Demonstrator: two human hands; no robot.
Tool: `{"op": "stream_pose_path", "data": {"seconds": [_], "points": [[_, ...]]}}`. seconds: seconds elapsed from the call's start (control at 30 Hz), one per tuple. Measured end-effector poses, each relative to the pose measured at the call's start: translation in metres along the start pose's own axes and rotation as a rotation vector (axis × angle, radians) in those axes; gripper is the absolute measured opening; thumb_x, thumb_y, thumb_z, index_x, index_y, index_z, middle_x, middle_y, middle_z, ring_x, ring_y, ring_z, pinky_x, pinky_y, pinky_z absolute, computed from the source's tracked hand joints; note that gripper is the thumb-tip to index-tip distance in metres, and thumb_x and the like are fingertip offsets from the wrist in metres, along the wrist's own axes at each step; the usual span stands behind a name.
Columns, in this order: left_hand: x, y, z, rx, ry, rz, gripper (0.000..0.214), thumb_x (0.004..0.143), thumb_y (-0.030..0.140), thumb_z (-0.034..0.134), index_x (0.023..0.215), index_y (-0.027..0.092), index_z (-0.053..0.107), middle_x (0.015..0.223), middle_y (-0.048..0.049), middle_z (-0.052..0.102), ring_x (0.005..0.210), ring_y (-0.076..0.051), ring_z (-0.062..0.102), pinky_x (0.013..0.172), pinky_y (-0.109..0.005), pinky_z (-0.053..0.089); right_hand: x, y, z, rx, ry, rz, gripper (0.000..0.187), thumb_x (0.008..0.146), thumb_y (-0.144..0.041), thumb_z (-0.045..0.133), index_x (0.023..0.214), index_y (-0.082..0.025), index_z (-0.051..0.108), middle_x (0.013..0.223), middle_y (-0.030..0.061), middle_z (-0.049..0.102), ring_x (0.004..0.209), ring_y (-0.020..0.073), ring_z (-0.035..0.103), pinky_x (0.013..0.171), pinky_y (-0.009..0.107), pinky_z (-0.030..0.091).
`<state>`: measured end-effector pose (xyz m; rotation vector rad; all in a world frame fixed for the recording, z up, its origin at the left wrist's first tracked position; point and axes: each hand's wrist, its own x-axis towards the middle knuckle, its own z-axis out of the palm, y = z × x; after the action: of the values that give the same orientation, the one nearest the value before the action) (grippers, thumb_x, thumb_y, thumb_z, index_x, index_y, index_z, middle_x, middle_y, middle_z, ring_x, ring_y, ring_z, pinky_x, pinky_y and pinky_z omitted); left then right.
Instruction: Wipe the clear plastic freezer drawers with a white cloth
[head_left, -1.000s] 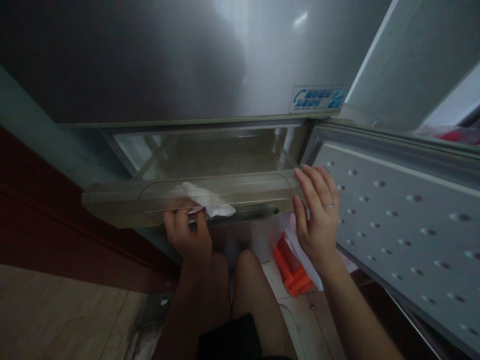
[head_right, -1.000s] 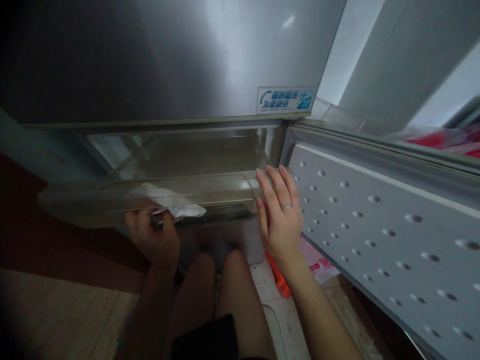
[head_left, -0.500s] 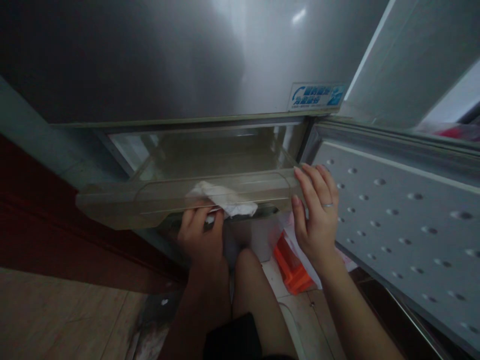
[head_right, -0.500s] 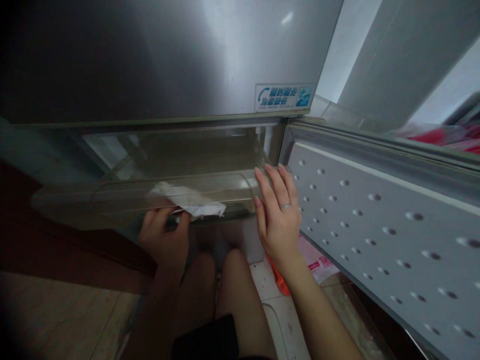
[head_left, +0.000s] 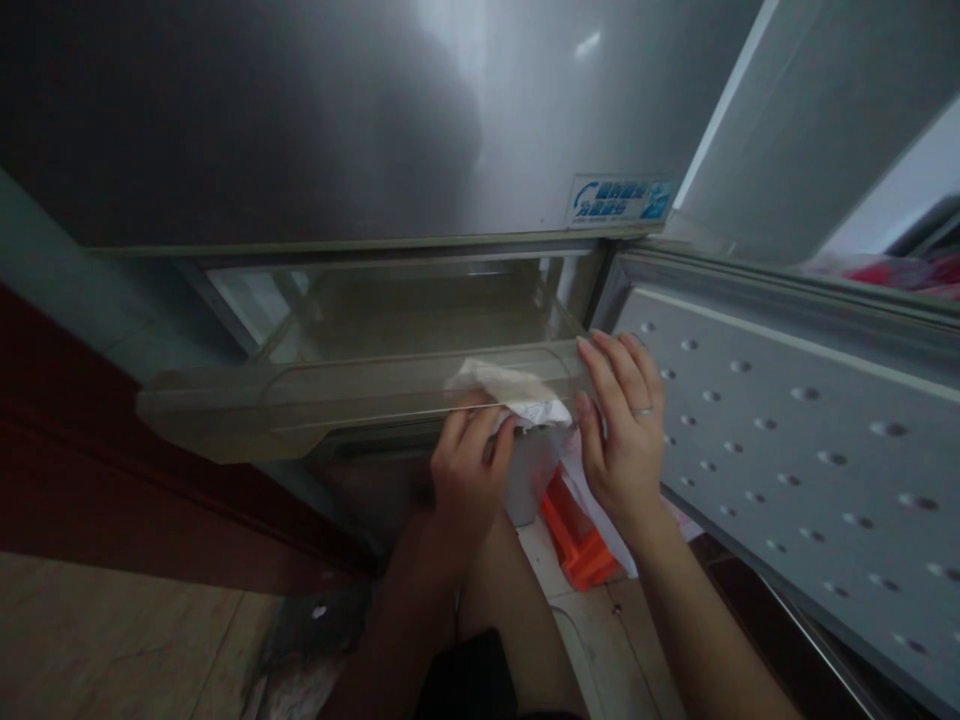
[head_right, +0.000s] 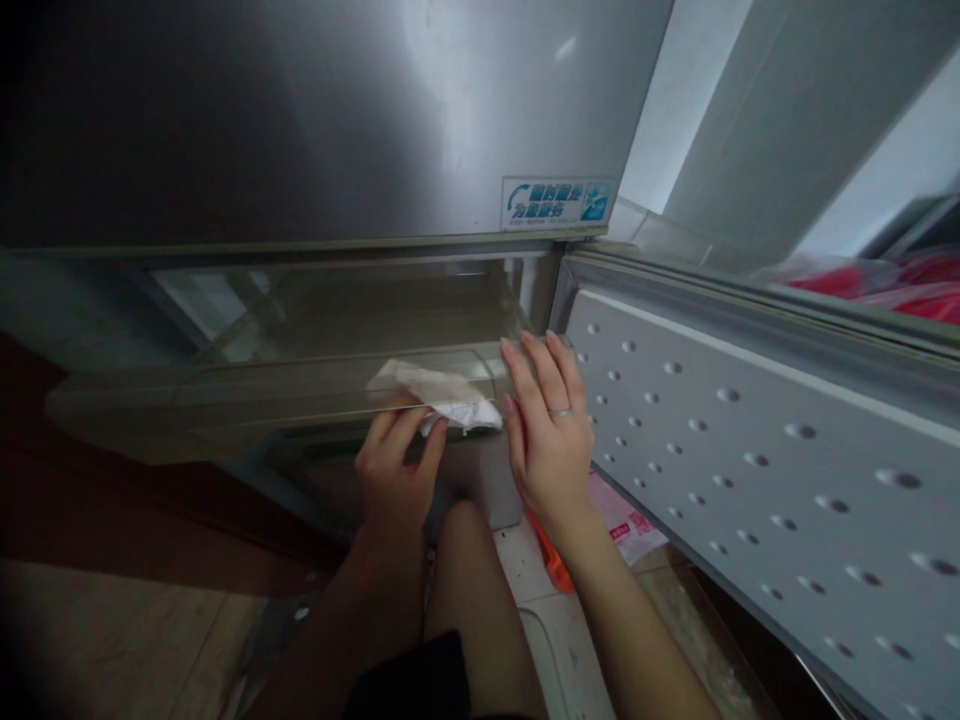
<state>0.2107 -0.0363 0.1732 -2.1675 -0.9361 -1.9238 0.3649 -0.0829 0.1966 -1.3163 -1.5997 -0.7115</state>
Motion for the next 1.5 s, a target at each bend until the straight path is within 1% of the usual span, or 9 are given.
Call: {"op": "stream_pose_path", "data": {"seconds": [0.37, 0.47, 0.6, 0.7, 0.8, 0.9, 1.23, 1.4, 1.5], "points": [[0.002, -0.009, -0.031, -0.016, -0.079, -0.154, 0.017, 0.096, 0.018, 0.056, 0.104, 0.018, 0.071, 0.105, -0.0069, 0.073, 0.103, -0.018, 0.070, 0.091, -0.028, 0.054, -0.008, -0.016, -0.014, 0.127, 0.047, 0.069, 0.058, 0.097, -0.009, 0.049, 0.151, -0.028, 0.044, 0.161, 0.0084, 0.039, 0.154, 0.0252, 0.023, 0.123, 0.055, 0.024], [0.004, -0.009, -0.033, -0.004, -0.094, -0.183, 0.018, 0.096, 0.018, 0.055, 0.101, 0.019, 0.071, 0.097, -0.0052, 0.074, 0.097, -0.018, 0.071, 0.085, -0.027, 0.055, -0.031, -0.042, -0.019, 0.264, 0.116, 0.129, 0.049, 0.094, -0.005, 0.050, 0.136, -0.027, 0.060, 0.139, 0.0066, 0.061, 0.137, 0.0206, 0.049, 0.114, 0.043, 0.040], [0.002, -0.010, -0.029, -0.019, -0.095, -0.243, 0.014, 0.093, 0.019, 0.059, 0.098, 0.018, 0.072, 0.091, -0.0036, 0.075, 0.084, -0.016, 0.072, 0.076, -0.025, 0.056, -0.062, -0.076, 0.003, 0.647, -0.106, 0.459, 0.032, 0.096, -0.009, 0.053, 0.118, -0.026, 0.069, 0.100, 0.0008, 0.075, 0.093, 0.0114, 0.070, 0.080, 0.022, 0.057], [0.001, -0.011, -0.027, -0.064, -0.093, -0.288, 0.013, 0.091, 0.020, 0.062, 0.098, 0.018, 0.073, 0.093, -0.0039, 0.075, 0.084, -0.016, 0.072, 0.074, -0.025, 0.056, -0.065, -0.091, 0.027, 0.869, -0.025, 0.761, 0.030, 0.097, -0.016, 0.056, 0.125, -0.026, 0.064, 0.099, 0.0008, 0.076, 0.084, 0.0113, 0.071, 0.071, 0.021, 0.058], [0.002, -0.010, -0.028, -0.102, -0.105, -0.335, 0.012, 0.089, 0.019, 0.065, 0.097, 0.019, 0.073, 0.094, -0.0038, 0.074, 0.082, -0.016, 0.072, 0.070, -0.024, 0.058, -0.052, -0.099, 0.040, 1.031, 0.114, 0.890, 0.023, 0.096, -0.022, 0.058, 0.119, -0.024, 0.061, 0.090, -0.0009, 0.073, 0.075, 0.0104, 0.070, 0.067, 0.021, 0.057], [0.003, -0.009, -0.031, -0.174, -0.136, -0.406, 0.010, 0.087, 0.021, 0.067, 0.094, 0.019, 0.074, 0.092, -0.0033, 0.072, 0.079, -0.015, 0.072, 0.067, -0.022, 0.059, -0.037, -0.104, 0.046, 1.057, 0.189, 0.927, 0.011, 0.093, -0.024, 0.061, 0.103, -0.022, 0.060, 0.086, -0.0016, 0.070, 0.069, 0.0095, 0.068, 0.063, 0.020, 0.055], [0.003, -0.018, -0.042, -0.120, -0.099, -0.452, 0.012, 0.088, 0.028, 0.064, 0.081, 0.020, 0.068, 0.079, -0.0005, 0.070, 0.060, -0.013, 0.068, 0.057, -0.023, 0.057, -0.012, -0.112, 0.071, 0.986, 0.370, 1.020, 0.032, 0.083, -0.030, 0.070, 0.104, -0.023, 0.047, 0.058, -0.0098, 0.058, 0.048, 0.0110, 0.060, 0.046, 0.021, 0.049], [0.002, -0.018, -0.048, -0.181, -0.131, -0.432, 0.008, 0.087, 0.022, 0.066, 0.092, 0.019, 0.071, 0.083, -0.0013, 0.070, 0.066, -0.013, 0.070, 0.060, -0.020, 0.056, -0.013, -0.114, 0.071, 0.943, 0.408, 0.997, 0.033, 0.081, -0.027, 0.073, 0.103, -0.023, 0.049, 0.061, -0.0091, 0.059, 0.050, 0.0106, 0.060, 0.049, 0.020, 0.047], [0.002, -0.017, -0.048, -0.166, -0.203, -0.380, 0.012, 0.087, 0.021, 0.067, 0.097, 0.020, 0.073, 0.077, 0.0010, 0.067, 0.063, -0.012, 0.064, 0.057, -0.019, 0.052, -0.020, -0.112, 0.069, 0.875, 0.452, 0.971, 0.024, 0.083, -0.026, 0.071, 0.102, -0.021, 0.058, 0.079, -0.0031, 0.065, 0.069, 0.0109, 0.065, 0.063, 0.021, 0.052]]}}
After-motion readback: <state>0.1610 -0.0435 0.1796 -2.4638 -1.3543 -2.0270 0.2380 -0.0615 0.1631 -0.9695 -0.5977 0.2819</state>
